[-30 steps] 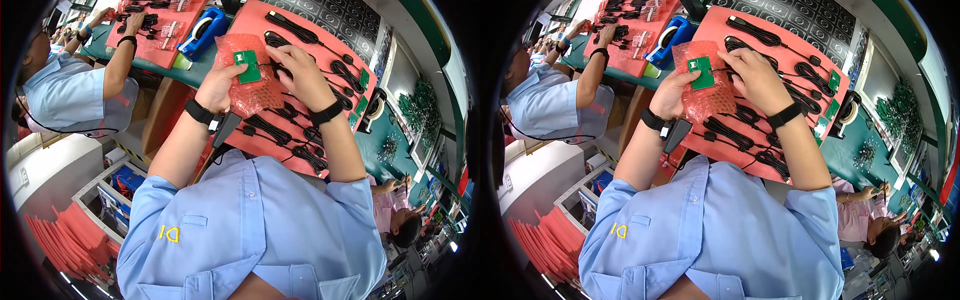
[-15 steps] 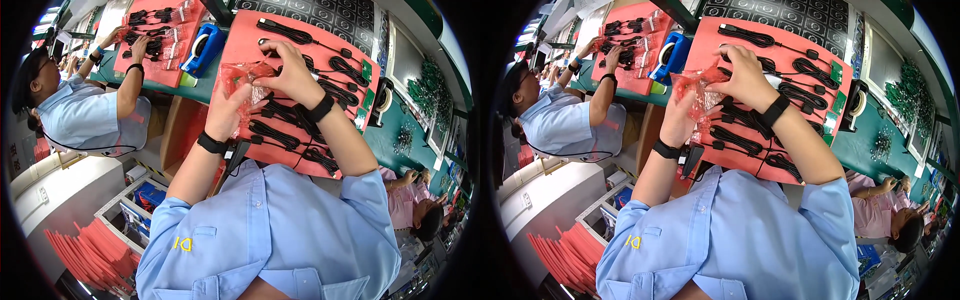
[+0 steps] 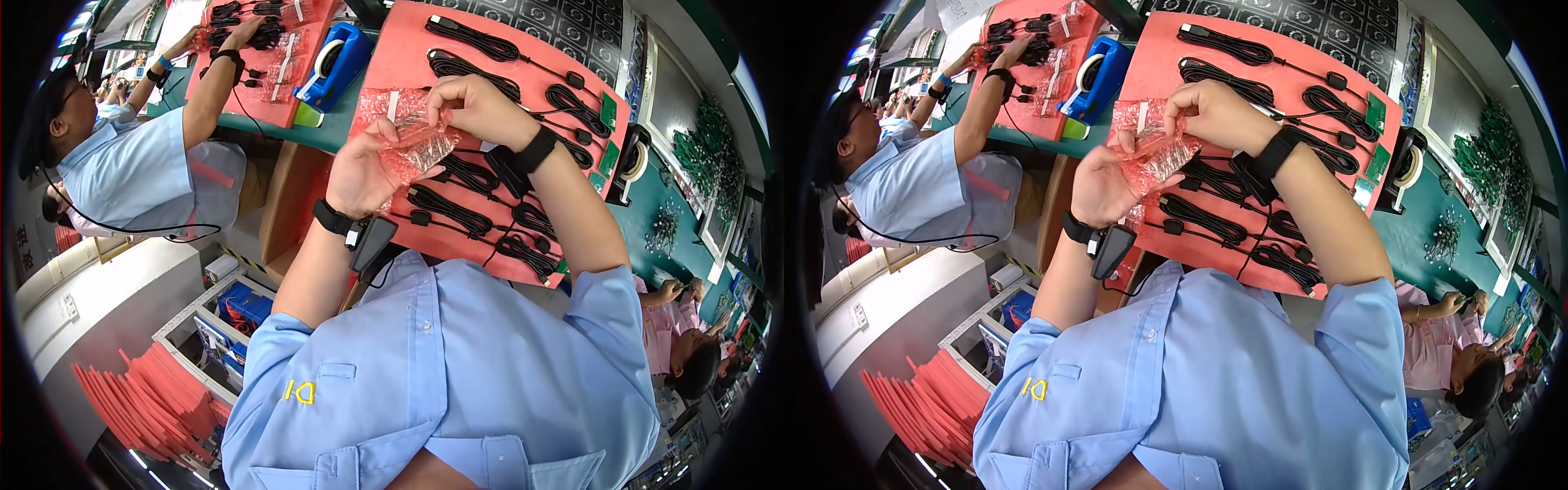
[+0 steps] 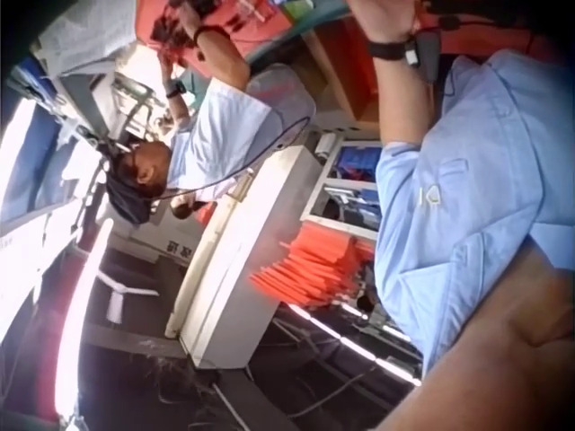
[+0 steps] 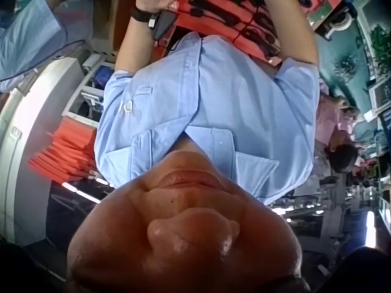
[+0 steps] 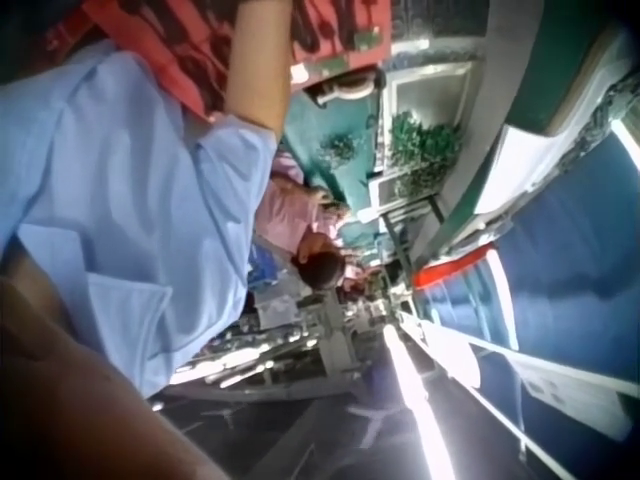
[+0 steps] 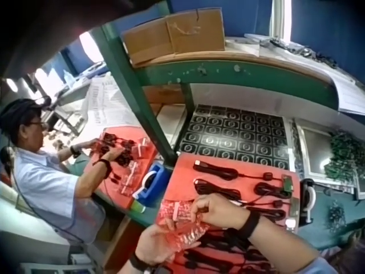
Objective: The person picks up a circuit board and a bubble wrap bag, slides the board into the bag, and seals it with tape before placing it into a cardboard box, repeating this process several times.
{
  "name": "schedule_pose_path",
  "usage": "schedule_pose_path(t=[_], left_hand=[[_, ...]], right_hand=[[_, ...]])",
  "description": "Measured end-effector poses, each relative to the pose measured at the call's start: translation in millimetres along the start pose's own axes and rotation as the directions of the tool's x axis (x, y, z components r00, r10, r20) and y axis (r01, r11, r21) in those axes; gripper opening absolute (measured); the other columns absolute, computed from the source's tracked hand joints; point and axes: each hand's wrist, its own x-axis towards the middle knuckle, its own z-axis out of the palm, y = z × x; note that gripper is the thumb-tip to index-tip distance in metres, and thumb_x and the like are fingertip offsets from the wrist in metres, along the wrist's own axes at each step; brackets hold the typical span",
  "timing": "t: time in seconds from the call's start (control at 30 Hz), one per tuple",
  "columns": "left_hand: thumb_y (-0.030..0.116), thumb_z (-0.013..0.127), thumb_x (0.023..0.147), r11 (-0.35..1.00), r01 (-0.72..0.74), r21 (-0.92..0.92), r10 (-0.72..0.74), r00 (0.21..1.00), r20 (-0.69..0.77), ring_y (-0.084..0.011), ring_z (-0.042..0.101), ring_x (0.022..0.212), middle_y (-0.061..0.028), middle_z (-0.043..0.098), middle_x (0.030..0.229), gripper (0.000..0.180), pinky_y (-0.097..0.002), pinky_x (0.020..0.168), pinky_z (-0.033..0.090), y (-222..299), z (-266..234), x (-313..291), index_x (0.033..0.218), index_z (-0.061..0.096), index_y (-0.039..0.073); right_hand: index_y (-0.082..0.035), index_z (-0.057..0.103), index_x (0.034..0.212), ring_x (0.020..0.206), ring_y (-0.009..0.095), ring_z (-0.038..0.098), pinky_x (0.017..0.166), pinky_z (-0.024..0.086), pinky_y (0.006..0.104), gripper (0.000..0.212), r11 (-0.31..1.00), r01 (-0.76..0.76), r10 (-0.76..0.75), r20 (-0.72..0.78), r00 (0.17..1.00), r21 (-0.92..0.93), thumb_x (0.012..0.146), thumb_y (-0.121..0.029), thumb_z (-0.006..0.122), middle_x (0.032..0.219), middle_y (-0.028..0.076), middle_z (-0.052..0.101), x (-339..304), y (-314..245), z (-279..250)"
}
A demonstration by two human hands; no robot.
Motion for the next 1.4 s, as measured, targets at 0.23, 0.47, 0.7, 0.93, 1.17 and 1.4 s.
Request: schedule_pose_path(t=[0.23, 0.47, 0.7, 0.93, 1.17, 1.4], left_hand=[[0.001, 0.058, 0.088, 0.942, -0.012, 0.335, 0.090, 0.972, -0.216, -0.0254, 0.059, 0.106, -0.0137, 0.056, 0.113, 0.011, -0.0446, 0.086, 0.053, -15, -4, 16, 0.088, 0.048, 0.006], [0.002, 0.061, 0.089, 0.600, -0.176, 0.781, 0.502, 0.843, -0.195, -0.0122, 0.060, 0.089, -0.0062, 0.061, 0.104, 0.032, -0.0242, 0.080, 0.050, -19, -4, 16, 0.118, 0.050, 0.001], [0.009, 0.058, 0.092, 0.811, -0.063, 0.582, 0.219, 0.955, -0.202, -0.0169, 0.066, 0.089, -0.0074, 0.066, 0.105, 0.022, -0.0325, 0.073, 0.057, -3, -21, 16, 0.114, 0.058, 0.004], [0.014, 0.057, 0.094, 0.806, 0.047, 0.590, 0.217, 0.904, -0.368, -0.0148, 0.065, 0.096, -0.0028, 0.066, 0.109, 0.020, -0.0306, 0.077, 0.055, -9, -24, 15, 0.112, 0.062, 0.007], [0.014, 0.058, 0.094, 0.840, 0.044, 0.541, 0.217, 0.887, -0.408, -0.0154, 0.063, 0.101, -0.0027, 0.065, 0.112, 0.021, -0.0329, 0.082, 0.054, -11, -21, 11, 0.113, 0.061, 0.006], [0.008, 0.055, 0.094, 0.906, -0.046, 0.421, 0.184, 0.938, -0.294, -0.0223, 0.062, 0.104, -0.0094, 0.063, 0.115, 0.024, -0.0375, 0.087, 0.054, -19, -24, 4, 0.116, 0.057, 0.000]], right_hand=[[0.000, 0.059, 0.074, 0.081, 0.013, 0.057, 0.073, 0.046, 0.0256, 0.016, 0.996, 0.017, -0.032, -0.168, 0.985, -0.088, 0.070, 0.013, 0.051, 0.088, 0.005, 0.059, -10, -4, 9], [0.000, 0.062, 0.084, 0.080, 0.012, 0.058, 0.072, 0.046, 0.0238, 0.007, 0.995, -0.036, -0.039, -0.707, 0.706, -0.091, 0.081, 0.005, 0.058, 0.094, 0.004, 0.063, -148, -50, -35], [-0.002, 0.068, 0.094, 0.075, 0.011, 0.058, 0.070, 0.046, 0.0244, 0.024, 0.791, -0.553, 0.286, -0.957, -0.041, 0.261, 0.085, -0.025, 0.069, 0.085, 0.003, 0.066, -356, 71, -79], [-0.002, 0.070, 0.093, 0.098, 0.018, 0.059, 0.083, 0.045, 0.0343, 0.038, 0.697, -0.377, 0.666, -0.746, 0.026, 0.610, 0.087, -0.039, 0.064, 0.099, 0.009, 0.069, -362, 121, -68], [-0.008, 0.073, 0.092, 0.107, 0.021, 0.058, 0.091, 0.043, 0.0384, 0.026, 0.793, -0.609, 0.206, -0.956, 0.208, 0.038, 0.088, -0.032, 0.062, 0.097, 0.008, 0.070, -391, 162, -14], [-0.001, 0.070, 0.096, 0.084, 0.020, 0.063, 0.077, 0.049, 0.0316, 0.019, 0.643, -0.761, 0.074, -0.982, 0.171, -0.084, 0.090, -0.018, 0.063, 0.092, 0.013, 0.069, -386, 112, -16]])
